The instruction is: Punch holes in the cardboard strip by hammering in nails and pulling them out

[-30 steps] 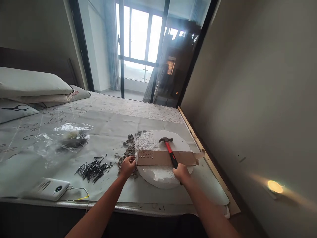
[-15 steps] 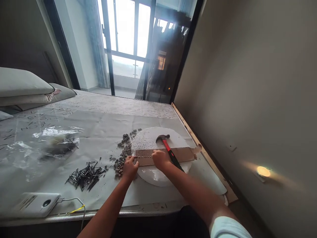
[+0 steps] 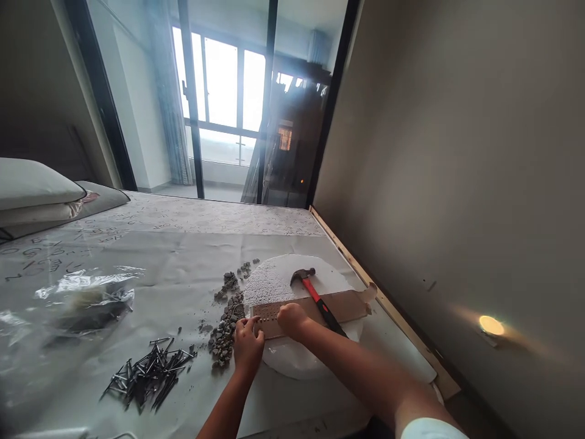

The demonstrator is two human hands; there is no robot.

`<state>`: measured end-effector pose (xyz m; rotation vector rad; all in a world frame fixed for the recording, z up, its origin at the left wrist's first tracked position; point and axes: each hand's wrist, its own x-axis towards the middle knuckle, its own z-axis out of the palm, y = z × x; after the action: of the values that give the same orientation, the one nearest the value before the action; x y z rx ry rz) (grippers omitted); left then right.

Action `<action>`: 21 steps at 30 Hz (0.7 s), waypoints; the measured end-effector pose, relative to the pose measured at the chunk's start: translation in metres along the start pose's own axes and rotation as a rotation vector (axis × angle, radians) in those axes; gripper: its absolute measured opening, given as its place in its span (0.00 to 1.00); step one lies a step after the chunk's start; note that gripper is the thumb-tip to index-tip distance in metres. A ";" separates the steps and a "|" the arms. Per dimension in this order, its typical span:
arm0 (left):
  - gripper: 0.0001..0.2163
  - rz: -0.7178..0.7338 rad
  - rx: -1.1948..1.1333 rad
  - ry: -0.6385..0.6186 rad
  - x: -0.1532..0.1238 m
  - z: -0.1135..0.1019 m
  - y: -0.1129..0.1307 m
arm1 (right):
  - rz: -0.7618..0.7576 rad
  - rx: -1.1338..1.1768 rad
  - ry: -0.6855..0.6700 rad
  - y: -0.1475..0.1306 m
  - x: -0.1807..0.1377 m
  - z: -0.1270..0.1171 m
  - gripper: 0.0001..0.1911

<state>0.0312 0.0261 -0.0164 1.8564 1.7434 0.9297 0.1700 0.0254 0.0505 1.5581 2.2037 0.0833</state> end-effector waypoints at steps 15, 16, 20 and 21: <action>0.16 0.017 -0.008 -0.012 -0.002 -0.008 0.003 | 0.025 -0.004 0.018 0.011 -0.001 -0.014 0.14; 0.16 0.023 -0.006 -0.018 -0.002 -0.009 0.003 | 0.032 0.010 0.022 0.012 -0.002 -0.015 0.14; 0.16 0.041 0.007 -0.041 -0.004 -0.010 0.005 | 0.030 0.083 0.059 0.016 -0.009 -0.020 0.14; 0.16 0.047 0.013 -0.044 -0.004 -0.011 0.006 | 0.027 0.105 0.083 0.019 -0.013 -0.023 0.14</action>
<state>0.0280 0.0201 -0.0054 1.9192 1.6901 0.8910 0.1816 0.0255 0.0805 1.6685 2.2845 0.0414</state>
